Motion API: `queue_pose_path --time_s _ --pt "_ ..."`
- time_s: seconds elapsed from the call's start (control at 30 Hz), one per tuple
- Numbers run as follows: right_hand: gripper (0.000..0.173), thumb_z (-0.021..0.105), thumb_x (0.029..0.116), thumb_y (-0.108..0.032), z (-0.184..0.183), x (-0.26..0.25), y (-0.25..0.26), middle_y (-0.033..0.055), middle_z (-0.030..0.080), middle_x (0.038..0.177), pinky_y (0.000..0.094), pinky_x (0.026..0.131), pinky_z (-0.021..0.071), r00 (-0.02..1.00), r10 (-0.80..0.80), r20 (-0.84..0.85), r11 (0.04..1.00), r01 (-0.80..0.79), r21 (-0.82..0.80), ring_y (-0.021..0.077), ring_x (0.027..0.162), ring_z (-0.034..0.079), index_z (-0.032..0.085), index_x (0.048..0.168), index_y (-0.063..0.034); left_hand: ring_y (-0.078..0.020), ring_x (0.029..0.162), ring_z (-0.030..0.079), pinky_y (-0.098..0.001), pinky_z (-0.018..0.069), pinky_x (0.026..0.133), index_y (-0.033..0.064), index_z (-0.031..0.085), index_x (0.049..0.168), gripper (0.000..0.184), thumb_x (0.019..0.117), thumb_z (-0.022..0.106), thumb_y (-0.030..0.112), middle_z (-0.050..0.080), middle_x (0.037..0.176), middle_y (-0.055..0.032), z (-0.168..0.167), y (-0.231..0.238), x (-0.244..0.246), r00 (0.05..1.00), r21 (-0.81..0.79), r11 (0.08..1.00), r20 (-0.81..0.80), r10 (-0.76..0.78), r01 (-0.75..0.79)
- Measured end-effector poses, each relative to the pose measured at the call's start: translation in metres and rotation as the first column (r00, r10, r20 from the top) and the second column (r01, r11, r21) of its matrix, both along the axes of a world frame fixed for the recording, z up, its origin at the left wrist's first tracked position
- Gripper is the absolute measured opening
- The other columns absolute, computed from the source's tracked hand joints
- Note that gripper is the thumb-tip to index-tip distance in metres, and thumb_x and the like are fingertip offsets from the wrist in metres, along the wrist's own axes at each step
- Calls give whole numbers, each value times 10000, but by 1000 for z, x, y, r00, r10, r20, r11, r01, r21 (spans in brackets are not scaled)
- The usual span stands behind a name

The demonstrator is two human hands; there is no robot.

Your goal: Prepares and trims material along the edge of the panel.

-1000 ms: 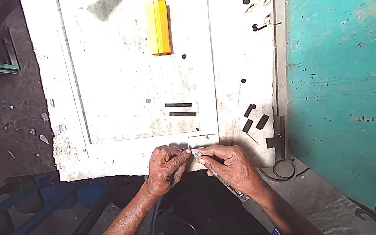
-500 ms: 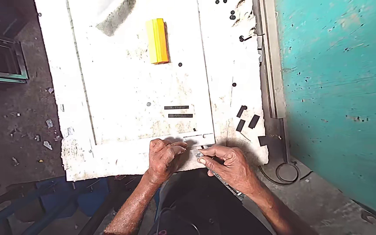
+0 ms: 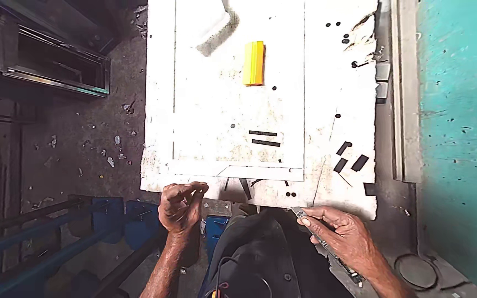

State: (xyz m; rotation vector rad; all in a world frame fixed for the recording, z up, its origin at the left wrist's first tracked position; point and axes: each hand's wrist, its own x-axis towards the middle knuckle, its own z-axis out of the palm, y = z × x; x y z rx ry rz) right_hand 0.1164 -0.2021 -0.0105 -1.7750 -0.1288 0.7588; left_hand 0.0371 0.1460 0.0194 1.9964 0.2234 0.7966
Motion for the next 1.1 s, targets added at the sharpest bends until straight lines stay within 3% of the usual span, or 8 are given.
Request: queue_pose_path --time_s 0.23,0.47,0.73,1.1 --pt "217 712 930 -105 22 6 -3 33 779 916 251 578 619 992 112 -65 994 -112 2 90 681 726 731 1124 -10 -170 852 767 -318 650 796 174 566 1160 464 824 791 -53 787 977 -9 75 63 -42 966 24 969 86 244 -247" --pt "202 690 935 -31 39 18 25 28 778 928 248 611 624 982 179 -66 984 -178 22 77 723 734 705 1132 8 -154 868 757 -327 645 813 201 556 1225 510 829 812 5 776 988 26 120 112 -72 920 112 920 168 354 -375" --pt "197 678 933 -3 52 25 60 44 781 948 262 594 631 974 223 -30 974 -222 47 105 722 741 711 1127 8 -184 889 753 -378 644 822 166 540 1261 558 812 814 -21 767 1003 5 151 158 -87 870 161 868 250 425 -470" --pt "189 674 932 -2 56 21 83 46 784 935 260 578 631 969 245 -33 969 -244 38 113 716 746 723 1114 -2 -187 913 747 -393 642 838 159 552 1289 565 819 803 -29 757 1040 16 157 177 -83 883 143 891 272 382 -430"
